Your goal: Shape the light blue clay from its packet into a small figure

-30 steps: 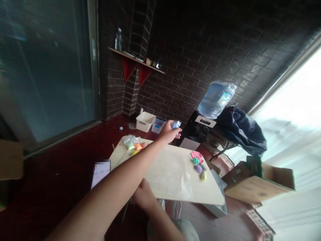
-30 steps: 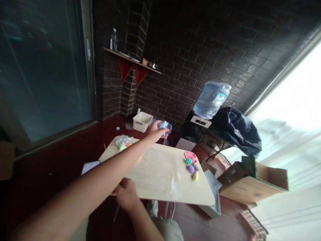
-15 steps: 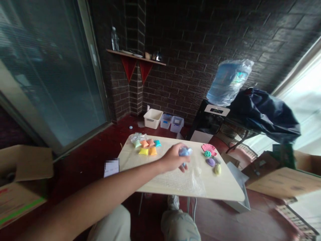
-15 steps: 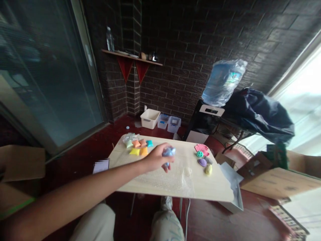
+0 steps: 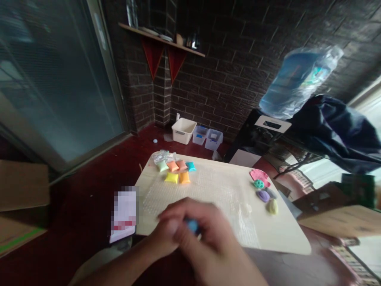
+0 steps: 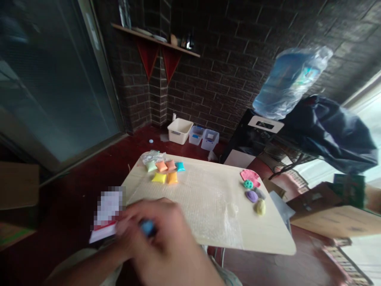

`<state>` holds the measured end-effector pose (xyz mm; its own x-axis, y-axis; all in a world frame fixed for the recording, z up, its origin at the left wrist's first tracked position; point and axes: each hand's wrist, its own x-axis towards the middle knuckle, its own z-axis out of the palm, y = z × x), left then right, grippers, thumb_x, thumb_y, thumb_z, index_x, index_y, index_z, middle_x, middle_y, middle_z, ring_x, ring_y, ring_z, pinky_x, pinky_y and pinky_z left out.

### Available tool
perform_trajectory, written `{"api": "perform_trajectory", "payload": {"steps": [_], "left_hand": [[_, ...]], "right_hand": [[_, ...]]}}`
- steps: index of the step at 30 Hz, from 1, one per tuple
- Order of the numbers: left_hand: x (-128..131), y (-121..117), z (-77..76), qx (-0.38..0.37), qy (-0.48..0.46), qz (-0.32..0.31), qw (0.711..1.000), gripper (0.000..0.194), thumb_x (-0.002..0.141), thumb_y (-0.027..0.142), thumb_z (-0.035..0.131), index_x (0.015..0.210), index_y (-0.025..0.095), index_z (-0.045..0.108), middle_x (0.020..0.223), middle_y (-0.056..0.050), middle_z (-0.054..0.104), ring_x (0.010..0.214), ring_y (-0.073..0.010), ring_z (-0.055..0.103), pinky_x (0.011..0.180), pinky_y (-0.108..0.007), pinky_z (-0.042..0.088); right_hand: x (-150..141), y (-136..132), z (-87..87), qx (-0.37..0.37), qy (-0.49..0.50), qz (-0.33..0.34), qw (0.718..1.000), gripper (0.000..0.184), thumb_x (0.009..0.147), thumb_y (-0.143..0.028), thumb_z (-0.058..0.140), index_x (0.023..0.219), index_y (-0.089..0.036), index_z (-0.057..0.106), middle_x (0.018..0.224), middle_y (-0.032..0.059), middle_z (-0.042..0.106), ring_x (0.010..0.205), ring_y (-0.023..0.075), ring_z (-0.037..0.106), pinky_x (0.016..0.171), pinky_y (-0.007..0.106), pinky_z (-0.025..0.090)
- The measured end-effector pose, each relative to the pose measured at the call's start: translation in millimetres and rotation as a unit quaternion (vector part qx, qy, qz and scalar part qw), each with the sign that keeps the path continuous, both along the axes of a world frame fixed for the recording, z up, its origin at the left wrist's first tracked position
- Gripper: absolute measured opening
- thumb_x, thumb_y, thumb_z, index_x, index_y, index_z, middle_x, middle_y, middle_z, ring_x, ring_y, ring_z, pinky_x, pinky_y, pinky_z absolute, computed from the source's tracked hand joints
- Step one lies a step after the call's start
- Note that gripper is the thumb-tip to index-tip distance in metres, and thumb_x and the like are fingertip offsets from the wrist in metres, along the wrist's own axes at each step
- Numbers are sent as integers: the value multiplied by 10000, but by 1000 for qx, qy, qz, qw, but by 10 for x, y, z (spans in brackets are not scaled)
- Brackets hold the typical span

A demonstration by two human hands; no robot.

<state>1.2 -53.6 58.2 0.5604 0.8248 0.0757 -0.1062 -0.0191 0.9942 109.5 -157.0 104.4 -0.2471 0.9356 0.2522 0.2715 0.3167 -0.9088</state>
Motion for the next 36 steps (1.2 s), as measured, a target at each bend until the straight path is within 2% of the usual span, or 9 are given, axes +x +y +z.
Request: {"api": "perform_trajectory", "payload": {"steps": [2,4,8,15,20,23,28,31,36], "left_hand": [[-82,53,-13,8,18,16,1000,181,863,444,757,892,276,695,802,-25,672,818,-247,662,717,-368,535],[-158,83,-17,7,39,30,999,216,870,427,759,916,238,666,783,1,637,761,-197,618,694,-317,486],[-234,138,-11,-6,46,63,997,307,810,424,825,911,209,630,749,33,589,715,-156,550,666,-264,426],[-236,204,-113,37,59,22,997,202,868,332,751,894,197,602,777,18,602,735,-160,538,654,-258,404],[-226,223,-169,45,103,-6,994,232,807,166,729,1010,202,622,851,5,665,774,-173,599,670,-262,446],[-207,301,-186,20,71,-7,997,331,861,238,714,1181,207,635,983,-38,718,862,-196,661,749,-287,504],[-112,508,-245,-93,11,16,996,518,887,416,736,1317,152,621,921,-70,745,768,-196,698,705,-315,553],[-44,571,-256,-121,-8,20,992,534,789,396,850,1225,149,665,1087,-122,768,945,-254,738,791,-352,593],[24,520,-289,-101,58,33,993,371,723,338,909,917,160,646,825,-56,775,740,-187,715,673,-266,535]], "right_hand": [[259,422,301,22,45,-189,981,208,1023,-381,632,1063,-277,808,907,67,763,856,242,700,713,348,558],[438,659,428,43,74,-259,962,182,959,-415,713,974,-259,806,859,58,740,735,207,642,627,314,507],[481,690,202,-13,52,-185,981,191,901,-387,783,1038,-255,783,858,41,690,662,173,556,573,294,441],[384,638,-259,19,-15,-118,993,177,939,-274,749,1105,-295,806,932,55,745,713,190,594,625,316,452],[455,699,-492,-46,-15,-138,989,162,908,-331,782,1050,-255,773,875,33,742,712,184,602,640,297,461],[507,801,-623,-73,33,-174,981,181,893,-392,791,972,-229,779,794,26,734,651,168,580,604,284,446],[624,943,-727,-61,86,-259,960,233,858,-448,806,900,-221,835,702,31,703,596,163,542,555,292,417],[676,947,-737,-44,100,-287,951,200,821,-413,837,922,-242,862,685,10,632,607,156,505,570,300,408],[704,909,-752,-88,169,-286,939,190,760,-391,886,790,-218,813,636,-33,511,570,114,377,523,271,312]]}}
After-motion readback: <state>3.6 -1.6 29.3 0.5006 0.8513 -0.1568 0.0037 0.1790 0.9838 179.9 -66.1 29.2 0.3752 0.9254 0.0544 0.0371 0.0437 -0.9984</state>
